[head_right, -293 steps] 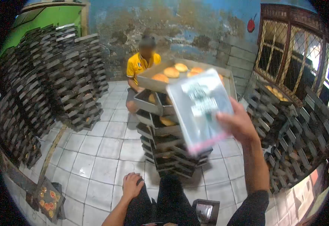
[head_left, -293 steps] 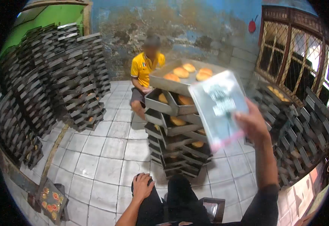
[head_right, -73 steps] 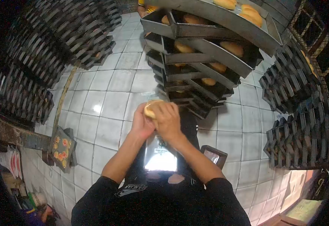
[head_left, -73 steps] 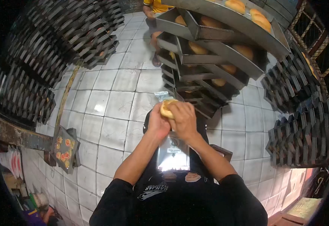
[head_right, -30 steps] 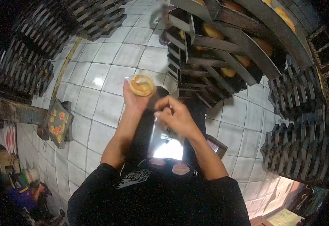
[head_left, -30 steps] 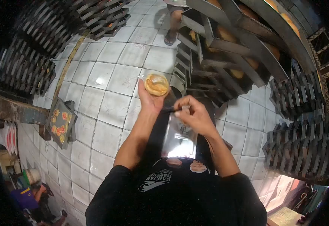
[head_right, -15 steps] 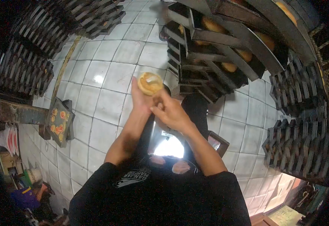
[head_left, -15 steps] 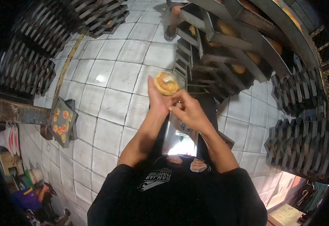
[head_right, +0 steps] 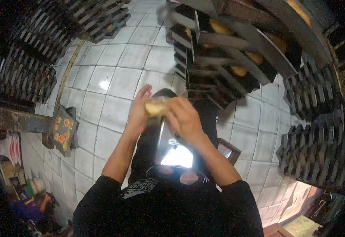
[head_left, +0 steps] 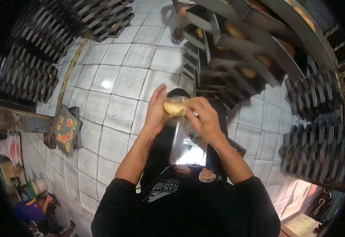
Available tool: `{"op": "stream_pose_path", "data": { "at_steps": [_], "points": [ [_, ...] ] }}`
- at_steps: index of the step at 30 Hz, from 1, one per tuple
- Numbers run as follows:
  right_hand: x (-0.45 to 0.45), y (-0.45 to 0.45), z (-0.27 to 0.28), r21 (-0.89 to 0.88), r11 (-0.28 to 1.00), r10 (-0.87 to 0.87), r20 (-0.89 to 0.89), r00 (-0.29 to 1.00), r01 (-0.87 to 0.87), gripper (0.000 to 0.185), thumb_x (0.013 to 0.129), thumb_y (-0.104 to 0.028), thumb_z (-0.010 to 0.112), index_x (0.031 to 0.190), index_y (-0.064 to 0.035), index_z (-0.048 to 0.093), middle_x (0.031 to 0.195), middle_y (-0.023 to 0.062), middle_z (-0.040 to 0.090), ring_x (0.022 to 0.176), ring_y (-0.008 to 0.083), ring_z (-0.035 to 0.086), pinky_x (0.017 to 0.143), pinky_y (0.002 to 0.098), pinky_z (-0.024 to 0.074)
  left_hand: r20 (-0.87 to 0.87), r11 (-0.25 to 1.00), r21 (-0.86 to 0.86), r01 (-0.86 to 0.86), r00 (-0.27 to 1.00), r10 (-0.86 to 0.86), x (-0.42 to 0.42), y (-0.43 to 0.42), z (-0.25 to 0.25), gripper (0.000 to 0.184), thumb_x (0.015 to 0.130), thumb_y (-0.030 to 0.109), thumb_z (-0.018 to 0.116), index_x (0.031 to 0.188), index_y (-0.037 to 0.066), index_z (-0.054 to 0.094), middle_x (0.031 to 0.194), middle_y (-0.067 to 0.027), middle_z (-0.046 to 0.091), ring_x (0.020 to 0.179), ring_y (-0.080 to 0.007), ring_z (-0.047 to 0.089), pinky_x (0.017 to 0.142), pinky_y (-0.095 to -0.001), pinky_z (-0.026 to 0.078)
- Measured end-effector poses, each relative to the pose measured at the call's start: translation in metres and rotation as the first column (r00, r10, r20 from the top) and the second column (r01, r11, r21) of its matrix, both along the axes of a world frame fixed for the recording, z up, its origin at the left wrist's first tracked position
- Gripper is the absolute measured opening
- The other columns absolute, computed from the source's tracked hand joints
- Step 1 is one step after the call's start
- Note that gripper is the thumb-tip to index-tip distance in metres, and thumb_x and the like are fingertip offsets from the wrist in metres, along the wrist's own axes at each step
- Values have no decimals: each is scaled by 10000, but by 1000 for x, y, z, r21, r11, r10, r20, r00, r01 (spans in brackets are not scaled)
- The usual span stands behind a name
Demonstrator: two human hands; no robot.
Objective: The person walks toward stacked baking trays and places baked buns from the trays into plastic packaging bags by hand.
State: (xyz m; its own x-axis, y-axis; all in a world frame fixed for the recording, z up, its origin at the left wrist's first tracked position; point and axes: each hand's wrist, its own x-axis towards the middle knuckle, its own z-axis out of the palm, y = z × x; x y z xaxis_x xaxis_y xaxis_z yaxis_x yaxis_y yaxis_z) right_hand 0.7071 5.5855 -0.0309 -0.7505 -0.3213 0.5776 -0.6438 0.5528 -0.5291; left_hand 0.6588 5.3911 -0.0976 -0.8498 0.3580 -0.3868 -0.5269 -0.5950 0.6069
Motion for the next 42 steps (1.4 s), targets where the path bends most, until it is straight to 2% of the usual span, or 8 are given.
{"op": "stream_pose_path", "data": {
  "at_steps": [2,8,16,21,27,32,37,42],
  "points": [
    [-26,3,-32,-302,907,-69,580,811,293,178,950,-110,678,1054,34,662,879,154,672,800,226,676,733,320,530,-237,984,-175,20,969,-62,-10,-2,-6,524,1116,394,365,1388,-2,573,1260,-137,678,1161,-224,645,1017,-356,497],
    [-43,-1,-28,-263,940,-127,316,940,215,236,1010,-165,617,887,35,649,700,93,595,665,115,569,626,317,475,-703,749,-467,-469,711,7,-13,18,6,275,1058,212,578,1010,-8,736,969,-58,713,882,-107,633,797,-266,507],
    [-75,23,-19,-453,791,56,722,690,410,358,1026,-310,619,834,-12,672,662,-19,536,618,75,451,550,280,385,-742,413,-596,-689,669,46,-24,0,26,212,986,146,636,947,-56,686,933,-108,640,904,-210,631,790,-316,496],
    [-3,22,-74,-357,809,251,928,275,468,314,1052,-300,584,837,-75,626,714,0,598,568,95,533,481,231,381,-461,659,-657,-366,887,33,35,-29,-59,188,984,124,639,906,-24,724,1114,-112,658,1002,-212,628,896,-300,488],
    [7,17,-32,-701,448,514,710,482,555,304,1058,-198,538,1108,85,637,1079,147,695,939,195,686,793,330,604,-294,980,-120,-158,948,117,-3,-1,-6,185,996,136,617,954,-27,693,1164,-126,668,1043,-222,619,953,-352,486],
    [-29,93,154,-351,906,-300,-132,945,238,121,902,-55,680,816,18,634,1133,169,726,951,238,700,842,350,547,-458,984,80,-160,871,179,-20,52,88,403,1015,215,606,1354,2,555,1321,-130,622,1194,-247,605,1019,-365,487],
    [-47,144,278,57,613,-498,-746,442,788,224,895,-112,730,1065,8,647,1186,175,694,905,344,699,774,416,573,-694,548,-718,-429,488,-528,41,29,12,621,872,285,740,1390,-3,556,1406,-226,568,1286,-340,581,1083,-426,463],
    [14,107,150,138,961,-220,-135,966,238,389,873,-203,752,1194,-11,645,1139,187,691,969,360,702,814,406,587,-534,57,-572,-818,319,-783,99,12,-20,250,945,193,646,1122,21,685,1376,-265,581,1314,-466,527,1056,-564,468]
  ]
}}
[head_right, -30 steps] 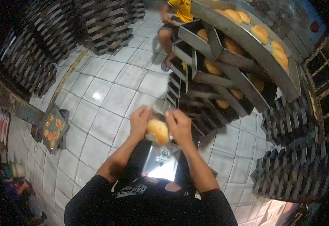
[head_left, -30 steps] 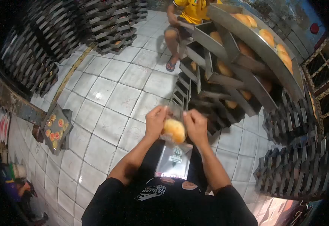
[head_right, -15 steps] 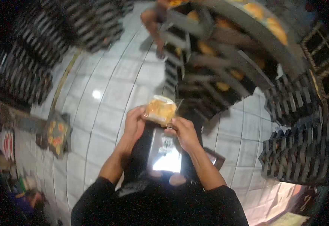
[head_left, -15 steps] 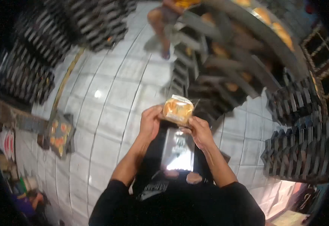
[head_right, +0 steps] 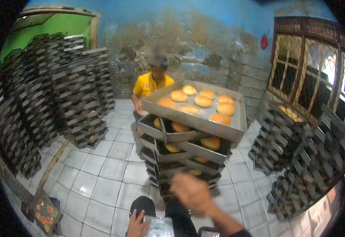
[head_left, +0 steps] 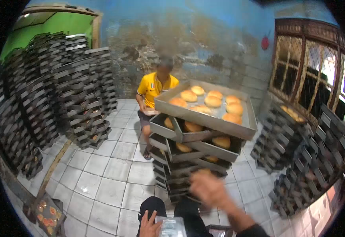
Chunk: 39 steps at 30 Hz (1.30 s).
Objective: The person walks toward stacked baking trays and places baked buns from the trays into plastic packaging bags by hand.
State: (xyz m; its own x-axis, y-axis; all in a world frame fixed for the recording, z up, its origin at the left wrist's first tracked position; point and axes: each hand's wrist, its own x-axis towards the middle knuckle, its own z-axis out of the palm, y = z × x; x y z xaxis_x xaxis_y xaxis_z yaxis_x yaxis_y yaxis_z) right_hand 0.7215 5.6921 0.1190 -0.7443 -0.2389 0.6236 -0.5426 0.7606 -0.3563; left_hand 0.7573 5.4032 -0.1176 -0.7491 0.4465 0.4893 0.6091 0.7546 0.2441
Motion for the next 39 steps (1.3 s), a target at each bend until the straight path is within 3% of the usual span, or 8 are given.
{"op": "stream_pose_path", "data": {
  "at_steps": [2,5,7,9,17,24,31,39],
  "points": [
    [12,-25,-99,18,972,203,424,882,-233,494,940,-365,689,1300,-42,588,1298,241,610,1200,384,600,1044,445,475,428,779,626,33,820,-379,-1,-9,-24,288,852,168,682,1112,54,733,1518,-229,465,1446,-518,319,1155,-598,330],
    [37,-45,-189,113,924,232,596,769,-366,363,947,-349,666,1154,-51,659,1109,175,671,1106,359,634,939,458,488,103,932,107,347,928,-358,-6,-28,9,484,903,230,755,1330,37,639,1634,-246,281,1480,-486,303,1159,-472,386],
    [38,-41,-210,110,925,200,674,711,-364,289,955,-324,650,1067,-60,690,1002,157,690,962,367,675,822,489,524,201,892,406,201,932,-301,-8,-20,25,358,926,250,743,1192,13,715,1362,-317,575,1315,-397,563,1031,-469,502],
    [20,-42,-158,87,932,192,704,683,-352,253,966,-305,636,1032,-69,697,968,163,690,853,384,685,747,501,540,770,829,544,-129,470,-432,-7,-24,2,247,948,217,739,1063,-1,753,977,-219,739,957,-252,737,829,-392,589],
    [-208,-37,164,63,997,59,-207,976,-47,372,1008,-355,606,1048,8,676,886,150,691,821,257,666,754,403,527,516,117,723,-681,420,-747,-42,-9,51,252,1005,210,666,858,6,664,688,-79,675,585,-165,667,505,-283,495],
    [-414,21,172,631,714,-564,261,784,304,762,950,-688,526,976,45,731,1042,265,727,979,395,701,810,454,542,635,158,705,-691,517,-574,-51,-44,12,150,1008,164,637,986,15,633,734,-61,658,587,-118,597,515,-255,458],
    [-339,-9,184,205,971,-211,503,838,121,495,876,-595,719,963,-109,756,712,8,601,576,119,485,538,288,412,624,24,657,-754,525,-579,-75,-60,7,219,1056,232,549,1128,29,591,879,-108,689,680,-154,645,591,-278,520],
    [-143,-83,108,-597,789,332,221,917,-142,483,876,-327,789,1216,-21,633,1133,113,685,968,177,671,873,328,537,271,-379,542,-750,583,-766,-155,-45,-3,294,1036,251,595,1137,-25,607,1139,-173,678,1034,-262,637,820,-387,527]
  ]
}}
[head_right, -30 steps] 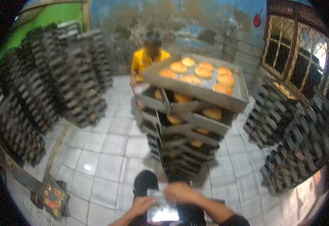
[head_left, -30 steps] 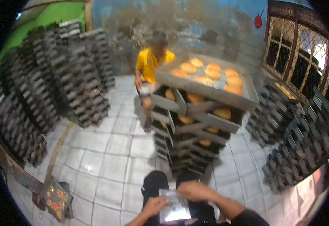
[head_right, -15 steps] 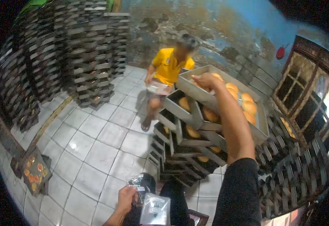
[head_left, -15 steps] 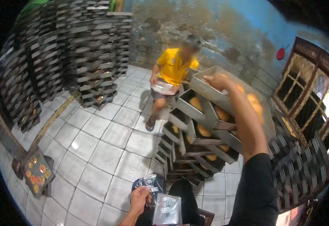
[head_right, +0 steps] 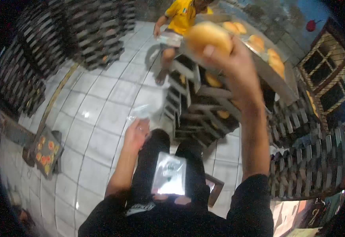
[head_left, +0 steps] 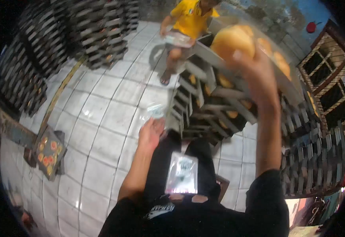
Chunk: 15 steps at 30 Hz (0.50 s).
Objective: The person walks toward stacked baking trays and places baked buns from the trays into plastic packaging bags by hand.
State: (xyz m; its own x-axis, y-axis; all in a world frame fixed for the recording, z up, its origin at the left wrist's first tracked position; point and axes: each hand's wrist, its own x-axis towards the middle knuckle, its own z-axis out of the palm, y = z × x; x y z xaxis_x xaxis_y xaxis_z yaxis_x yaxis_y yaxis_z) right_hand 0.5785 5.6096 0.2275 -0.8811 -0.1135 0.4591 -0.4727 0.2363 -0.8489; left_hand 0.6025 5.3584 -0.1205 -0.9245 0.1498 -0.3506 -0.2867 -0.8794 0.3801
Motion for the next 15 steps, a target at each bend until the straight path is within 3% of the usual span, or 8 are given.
{"op": "stream_pose_path", "data": {
  "at_steps": [1,3,4,5,6,9,12,15],
  "points": [
    [35,-20,-30,143,989,-45,42,998,39,484,871,-308,788,1222,-16,628,1137,104,678,1012,194,660,914,335,517,30,1000,-25,-17,999,17,-9,5,2,233,1017,217,637,1094,-2,622,1046,-166,697,1073,-299,678,947,-409,548],
    [82,-42,-127,374,925,-21,-128,992,67,480,779,-175,822,1195,-26,633,1174,141,648,1090,260,641,960,384,504,78,998,-56,19,997,-15,-25,18,-8,218,1017,224,637,1038,7,624,1011,-170,705,1029,-295,695,927,-407,561],
    [96,-41,-172,452,892,124,-239,963,-3,484,735,-67,804,1187,-32,635,1204,163,627,1103,318,641,970,401,521,106,993,-5,117,988,-116,-36,24,-19,223,1015,243,637,1009,20,622,997,-177,714,970,-290,704,906,-418,570],
    [114,-42,-197,448,893,133,-171,976,-43,514,683,67,804,1159,-50,649,1202,166,630,1164,354,628,950,397,539,89,993,-17,119,989,-117,-28,33,-5,231,1017,251,630,1018,20,624,1026,-188,714,972,-295,704,899,-422,568],
    [113,-29,-223,532,843,96,-299,950,82,521,682,117,790,1159,-34,643,1206,170,630,1164,370,629,967,433,540,74,992,-27,125,990,-122,-15,44,19,241,1018,259,622,1026,19,627,1055,-199,714,974,-301,704,892,-427,566],
    [111,-12,-242,404,830,-192,-440,877,385,471,662,39,782,1105,-42,645,1140,132,641,1099,344,643,913,428,551,37,966,-92,241,970,-239,20,62,82,320,1043,332,524,1117,43,642,1150,-160,710,1031,-273,689,905,-427,541],
    [121,-16,-220,480,761,-146,-528,837,436,459,685,-35,789,1121,-55,644,1109,124,657,1063,321,649,890,429,512,-14,882,-157,445,892,-452,41,76,88,384,1053,377,453,1213,81,637,1190,-91,709,1110,-231,665,951,-405,513],
    [127,-37,-252,452,835,-171,-326,930,312,447,783,-89,734,1216,-50,629,1202,153,657,1172,351,611,1025,490,420,-8,940,-157,304,951,-309,40,74,52,420,1034,417,477,1230,79,631,1207,-92,695,1122,-246,661,997,-414,511]
  ]
}}
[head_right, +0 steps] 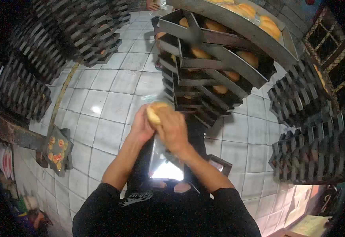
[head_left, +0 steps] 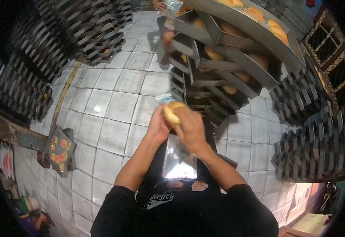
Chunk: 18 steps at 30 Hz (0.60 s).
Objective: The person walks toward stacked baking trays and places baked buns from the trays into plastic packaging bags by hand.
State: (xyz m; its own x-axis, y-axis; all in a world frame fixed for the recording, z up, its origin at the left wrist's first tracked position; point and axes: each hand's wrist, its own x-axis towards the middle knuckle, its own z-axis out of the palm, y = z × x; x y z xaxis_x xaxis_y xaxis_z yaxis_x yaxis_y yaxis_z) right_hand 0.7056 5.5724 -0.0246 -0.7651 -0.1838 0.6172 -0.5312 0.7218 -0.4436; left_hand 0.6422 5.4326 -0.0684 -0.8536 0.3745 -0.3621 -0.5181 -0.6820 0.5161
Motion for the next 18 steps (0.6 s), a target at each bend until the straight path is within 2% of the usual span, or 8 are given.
{"op": "stream_pose_path", "data": {
  "at_steps": [2,4,6,7,10,12,17,18],
  "points": [
    [12,-18,-28,84,989,98,212,972,-118,530,837,-59,681,1352,-33,555,1316,190,626,1347,361,517,1187,553,279,144,991,133,-10,990,-9,-6,-15,-9,435,1053,392,452,1297,59,591,1262,-119,663,1165,-278,640,1053,-439,490],
    [8,-21,-37,161,984,64,114,991,-82,534,854,-49,658,1374,-34,535,1326,184,623,1362,352,506,1203,563,253,154,989,145,-15,988,-7,4,-17,-20,448,1070,367,429,1358,48,557,1317,-129,637,1210,-288,619,1074,-454,479],
    [-1,-14,-33,345,939,-46,148,988,-8,510,886,-32,606,1389,-53,527,1327,155,628,1372,330,505,1224,591,215,-46,973,-179,-142,990,136,41,17,-2,490,1077,412,429,1421,72,509,1379,-119,594,1258,-276,583,1088,-453,462],
    [-7,-9,-26,346,938,-35,149,988,-18,510,886,-32,606,1389,-53,527,1327,155,628,1372,330,505,1224,591,215,-136,978,-114,-174,978,159,51,25,1,526,1075,448,442,1462,92,474,1401,-102,577,1281,-266,559,1100,-436,445],
    [-20,1,-17,220,974,48,-10,999,-45,454,893,-91,632,1341,-58,565,1305,154,639,1334,307,539,1206,589,259,-166,981,-67,-183,971,170,20,14,-18,512,1072,456,440,1429,95,507,1372,-105,594,1259,-263,571,1090,-414,448],
    [-34,-2,-26,232,972,40,32,999,-46,439,896,-106,637,1328,-60,575,1282,151,651,1294,304,564,1198,588,270,-65,927,281,-247,959,275,4,25,-5,435,1062,426,510,1331,87,559,1229,-64,634,1167,-197,596,1027,-392,473],
    [-33,14,1,-49,961,278,153,948,-274,323,876,-100,696,1196,-79,654,1109,166,686,1072,325,654,1105,536,374,-29,924,234,-304,947,319,-3,27,-1,580,1050,549,446,1366,68,516,1262,-125,609,1178,-262,600,1009,-448,502],
    [-26,15,10,-119,951,309,280,909,-287,222,872,-88,714,1081,-54,649,1063,170,677,970,353,657,938,505,459,67,926,222,-306,952,299,-2,21,17,619,1056,568,379,1374,56,517,1308,-150,595,1225,-310,570,1055,-483,481]
  ]
}}
